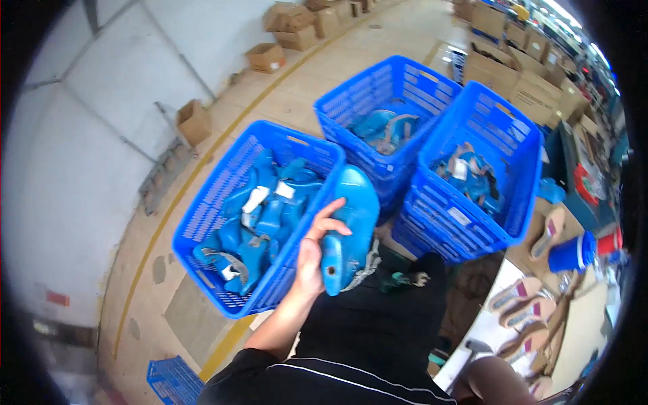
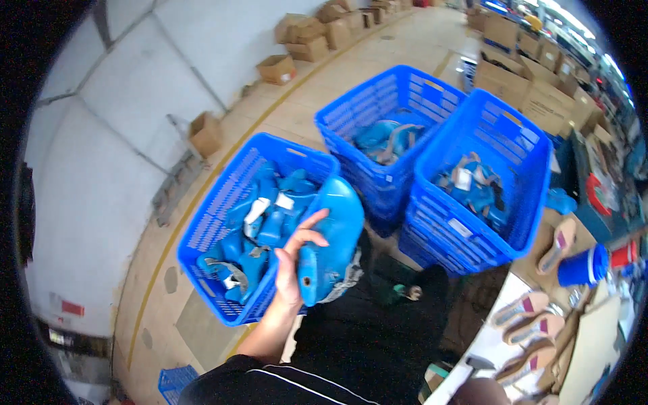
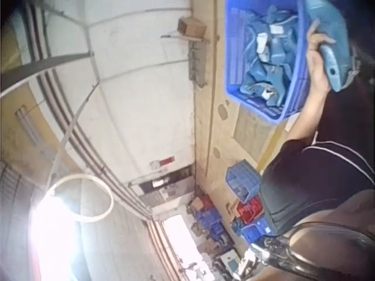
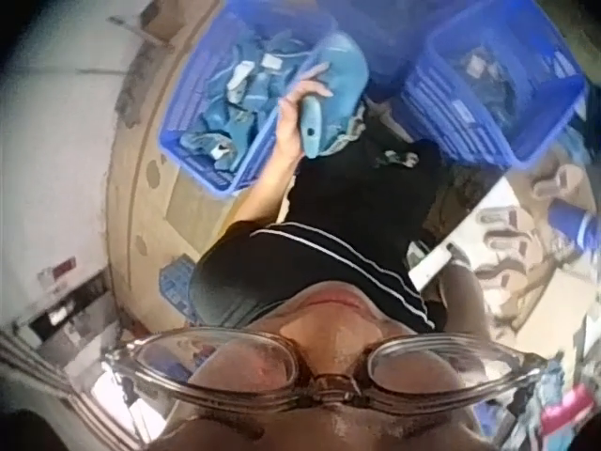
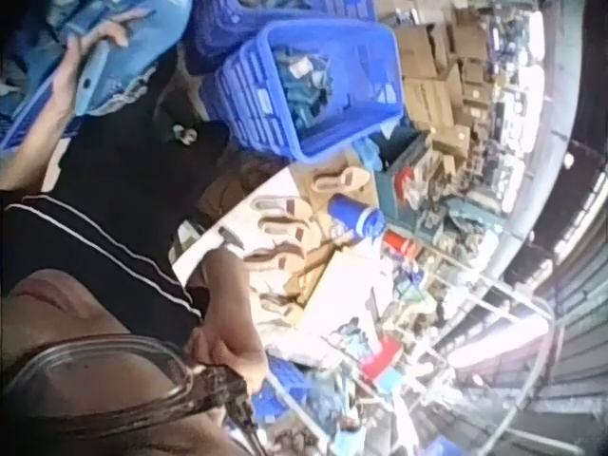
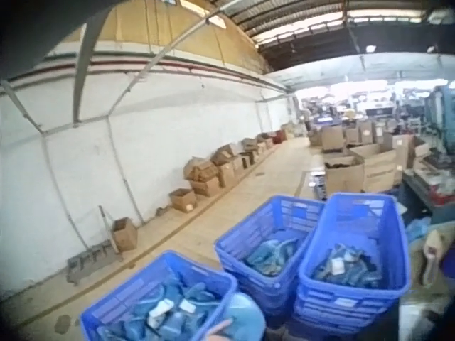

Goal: Hammer the sole and edges of blue high-heeled shoes to ensure proper adhesion and shape.

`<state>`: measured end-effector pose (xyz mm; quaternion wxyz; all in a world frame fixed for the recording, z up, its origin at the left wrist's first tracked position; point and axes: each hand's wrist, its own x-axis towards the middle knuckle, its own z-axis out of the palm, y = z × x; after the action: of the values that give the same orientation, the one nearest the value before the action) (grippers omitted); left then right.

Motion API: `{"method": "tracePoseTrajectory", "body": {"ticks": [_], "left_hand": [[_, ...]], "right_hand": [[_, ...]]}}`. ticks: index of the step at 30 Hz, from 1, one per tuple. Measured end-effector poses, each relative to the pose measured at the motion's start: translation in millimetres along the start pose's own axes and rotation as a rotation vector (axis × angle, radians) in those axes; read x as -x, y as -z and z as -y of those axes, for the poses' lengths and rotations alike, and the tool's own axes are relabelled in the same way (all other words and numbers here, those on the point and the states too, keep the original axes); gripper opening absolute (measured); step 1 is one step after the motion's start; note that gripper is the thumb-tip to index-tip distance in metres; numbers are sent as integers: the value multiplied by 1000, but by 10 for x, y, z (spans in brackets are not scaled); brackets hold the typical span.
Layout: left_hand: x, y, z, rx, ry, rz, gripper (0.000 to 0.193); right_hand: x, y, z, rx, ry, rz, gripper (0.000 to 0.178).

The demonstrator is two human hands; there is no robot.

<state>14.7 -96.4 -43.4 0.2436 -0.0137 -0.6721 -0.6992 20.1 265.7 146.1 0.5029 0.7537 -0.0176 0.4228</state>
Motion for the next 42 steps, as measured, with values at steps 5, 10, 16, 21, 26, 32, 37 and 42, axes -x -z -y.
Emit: {"method": "tracePoseTrajectory", "body": {"ticks": [5, 10, 16, 21, 26, 32, 37, 42], "left_hand": [[-127, -473, -75, 43, -84, 120, 73], [84, -1016, -181, 462, -75, 123, 72], [59, -1471, 28, 341, -217, 184, 143], [119, -1334, 59, 518, 137, 209, 148], [67, -1176, 493, 372, 74, 345, 153], [157, -1122, 712, 382, 172, 304, 132], [140, -1109, 621, 247, 273, 389, 129], [165, -999, 745, 627, 322, 407, 102]], "right_hand": [[496, -105, 547, 90, -1568, -81, 42], [1524, -440, 749, -79, -2312, -248, 78], [1461, -483, 971, -46, -2310, -662, 73], [1276, -50, 999, 422, -2174, 216, 76], [1583, -34, 1135, 659, -1865, 729, 72], [1749, 6, 1218, 600, -1947, 656, 79], [1748, 33, 1331, 554, -2088, 685, 82], [1668, 231, 1505, 565, -2081, 611, 76]]}}
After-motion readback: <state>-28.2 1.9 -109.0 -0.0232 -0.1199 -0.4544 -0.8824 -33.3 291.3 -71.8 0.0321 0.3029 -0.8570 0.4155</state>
